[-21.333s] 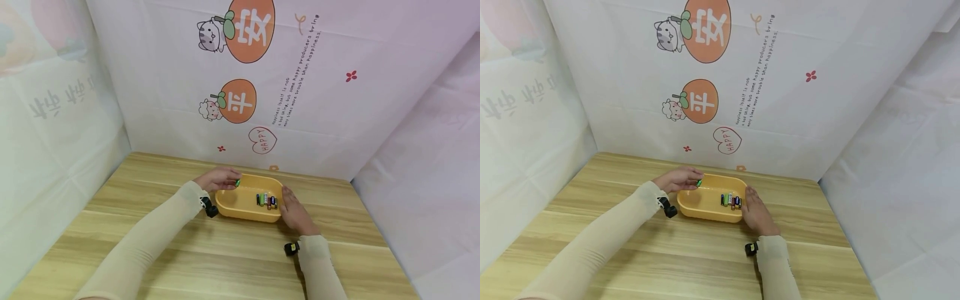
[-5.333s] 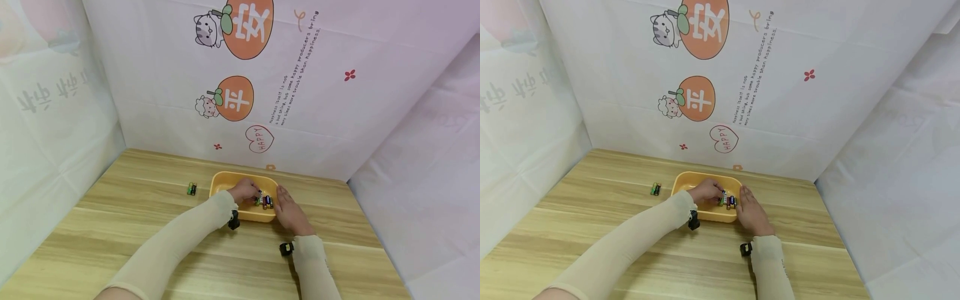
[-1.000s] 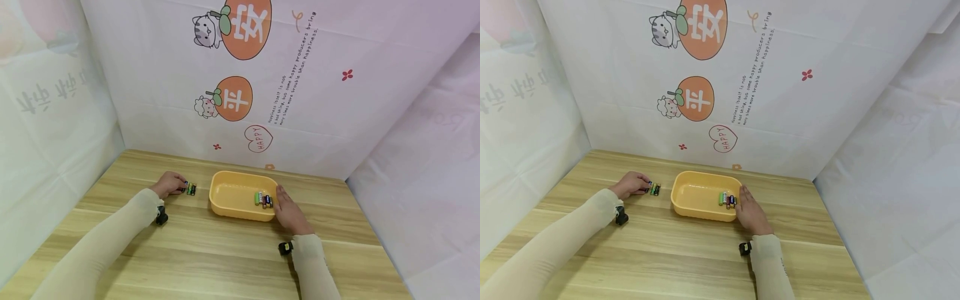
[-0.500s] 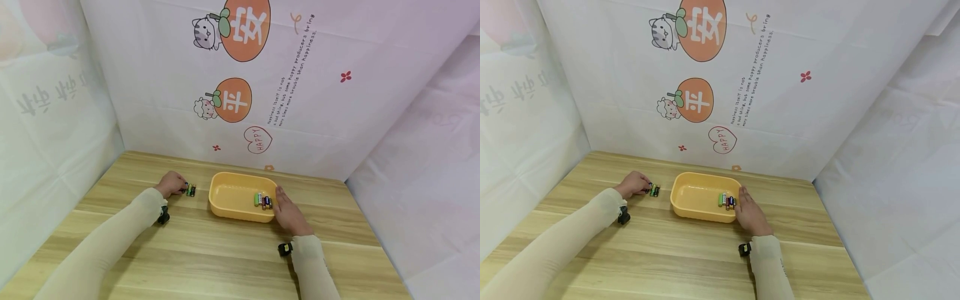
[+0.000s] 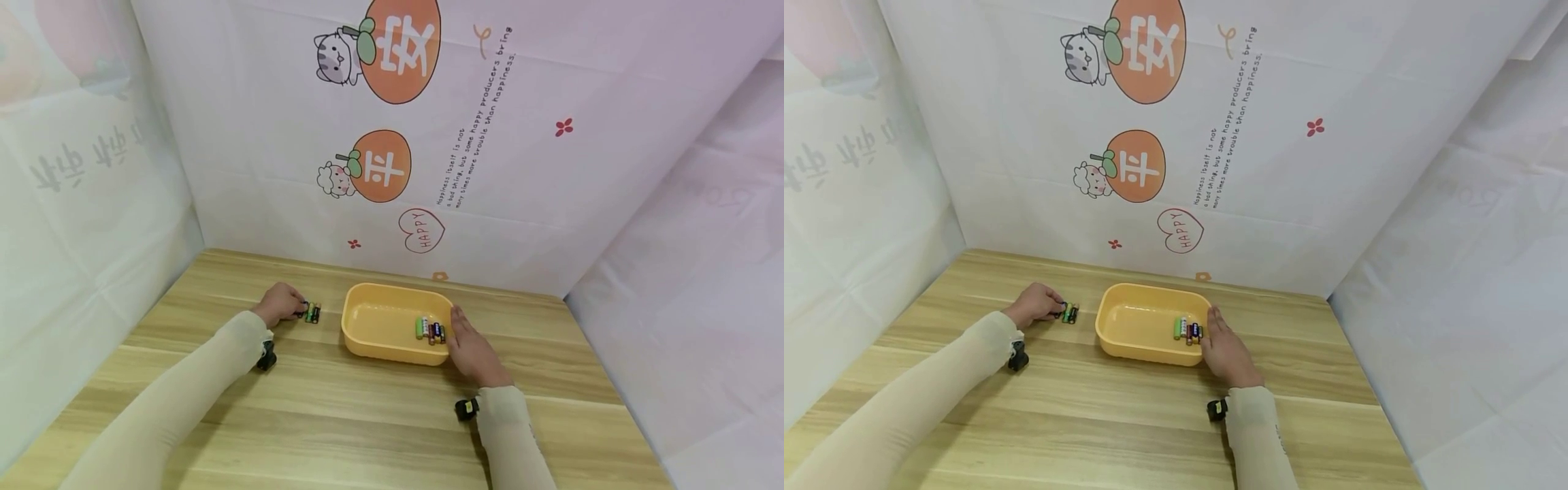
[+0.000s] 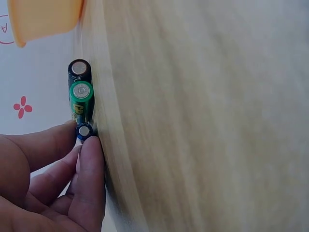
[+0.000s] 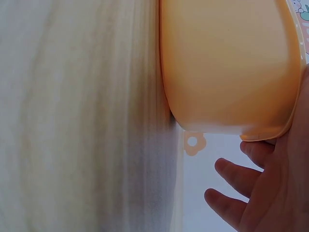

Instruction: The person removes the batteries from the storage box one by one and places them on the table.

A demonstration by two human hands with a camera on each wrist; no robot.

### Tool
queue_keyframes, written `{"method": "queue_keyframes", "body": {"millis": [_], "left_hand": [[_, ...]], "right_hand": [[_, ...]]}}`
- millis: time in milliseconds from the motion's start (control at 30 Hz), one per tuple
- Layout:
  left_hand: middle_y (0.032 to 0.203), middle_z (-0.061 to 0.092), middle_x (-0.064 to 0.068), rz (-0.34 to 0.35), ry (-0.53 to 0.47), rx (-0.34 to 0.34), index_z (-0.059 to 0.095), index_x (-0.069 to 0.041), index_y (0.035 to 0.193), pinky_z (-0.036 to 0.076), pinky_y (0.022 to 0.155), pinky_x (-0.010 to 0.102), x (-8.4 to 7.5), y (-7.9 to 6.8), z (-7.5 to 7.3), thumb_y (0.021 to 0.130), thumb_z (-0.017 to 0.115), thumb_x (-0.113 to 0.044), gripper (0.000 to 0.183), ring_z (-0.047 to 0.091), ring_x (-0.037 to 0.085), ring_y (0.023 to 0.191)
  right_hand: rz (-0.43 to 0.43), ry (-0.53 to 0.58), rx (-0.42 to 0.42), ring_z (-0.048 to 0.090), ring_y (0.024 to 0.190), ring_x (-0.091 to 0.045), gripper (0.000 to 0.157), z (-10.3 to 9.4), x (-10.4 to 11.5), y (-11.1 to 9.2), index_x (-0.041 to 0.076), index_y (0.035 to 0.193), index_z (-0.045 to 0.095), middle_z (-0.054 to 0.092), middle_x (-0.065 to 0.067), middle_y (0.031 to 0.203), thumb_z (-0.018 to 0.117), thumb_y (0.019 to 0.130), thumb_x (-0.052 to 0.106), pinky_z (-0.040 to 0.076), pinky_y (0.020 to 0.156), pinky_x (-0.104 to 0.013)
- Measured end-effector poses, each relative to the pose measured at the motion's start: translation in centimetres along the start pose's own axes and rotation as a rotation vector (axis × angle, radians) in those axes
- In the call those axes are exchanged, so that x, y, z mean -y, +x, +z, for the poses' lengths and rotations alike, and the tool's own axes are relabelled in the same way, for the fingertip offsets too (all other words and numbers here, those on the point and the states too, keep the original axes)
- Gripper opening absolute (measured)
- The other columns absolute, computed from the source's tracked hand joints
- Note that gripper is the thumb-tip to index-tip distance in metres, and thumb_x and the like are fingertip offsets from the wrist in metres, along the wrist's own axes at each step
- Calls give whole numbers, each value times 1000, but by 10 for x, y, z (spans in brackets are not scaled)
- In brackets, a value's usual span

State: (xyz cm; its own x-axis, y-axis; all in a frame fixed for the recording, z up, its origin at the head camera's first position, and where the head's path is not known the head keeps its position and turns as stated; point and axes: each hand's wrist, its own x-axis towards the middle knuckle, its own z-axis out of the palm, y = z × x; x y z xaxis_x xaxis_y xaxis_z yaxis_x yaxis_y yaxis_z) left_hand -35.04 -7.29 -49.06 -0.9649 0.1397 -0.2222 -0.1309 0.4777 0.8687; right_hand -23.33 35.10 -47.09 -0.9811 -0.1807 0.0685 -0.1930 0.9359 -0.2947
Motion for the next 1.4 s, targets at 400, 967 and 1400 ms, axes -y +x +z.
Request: {"method": "queue_keyframes", "body": {"millis": [400, 967, 1400], "left_hand": [[115, 63, 22, 5, -16, -4, 65, 7, 115, 57, 64, 28, 9, -2, 1, 91, 66, -4, 26, 65, 21, 83], [118, 60, 24, 7, -113, 38, 60, 10, 119, 58, 69, 30, 5, -8, -6, 93, 63, -2, 28, 65, 22, 89], [118, 58, 23, -78, -226, 184, 48, 4, 136, 58, 77, 34, -28, -11, -14, 99, 56, -6, 39, 65, 25, 91]], "right_hand": [[0, 12, 12, 13, 145, -32, 59, 2, 2, -3, 1, 154, 7, 8, -15, 161, 30, 105, 22, 20, 115, -50], [-17, 1, -2, 14, 145, -34, 60, 3, 2, 1, 0, 154, 7, 9, -16, 160, 30, 104, 21, 19, 116, -49], [-57, -89, -32, 12, 145, -38, 59, 0, -2, 4, -5, 152, 11, 15, -21, 158, 32, 103, 20, 13, 117, -49]]}}
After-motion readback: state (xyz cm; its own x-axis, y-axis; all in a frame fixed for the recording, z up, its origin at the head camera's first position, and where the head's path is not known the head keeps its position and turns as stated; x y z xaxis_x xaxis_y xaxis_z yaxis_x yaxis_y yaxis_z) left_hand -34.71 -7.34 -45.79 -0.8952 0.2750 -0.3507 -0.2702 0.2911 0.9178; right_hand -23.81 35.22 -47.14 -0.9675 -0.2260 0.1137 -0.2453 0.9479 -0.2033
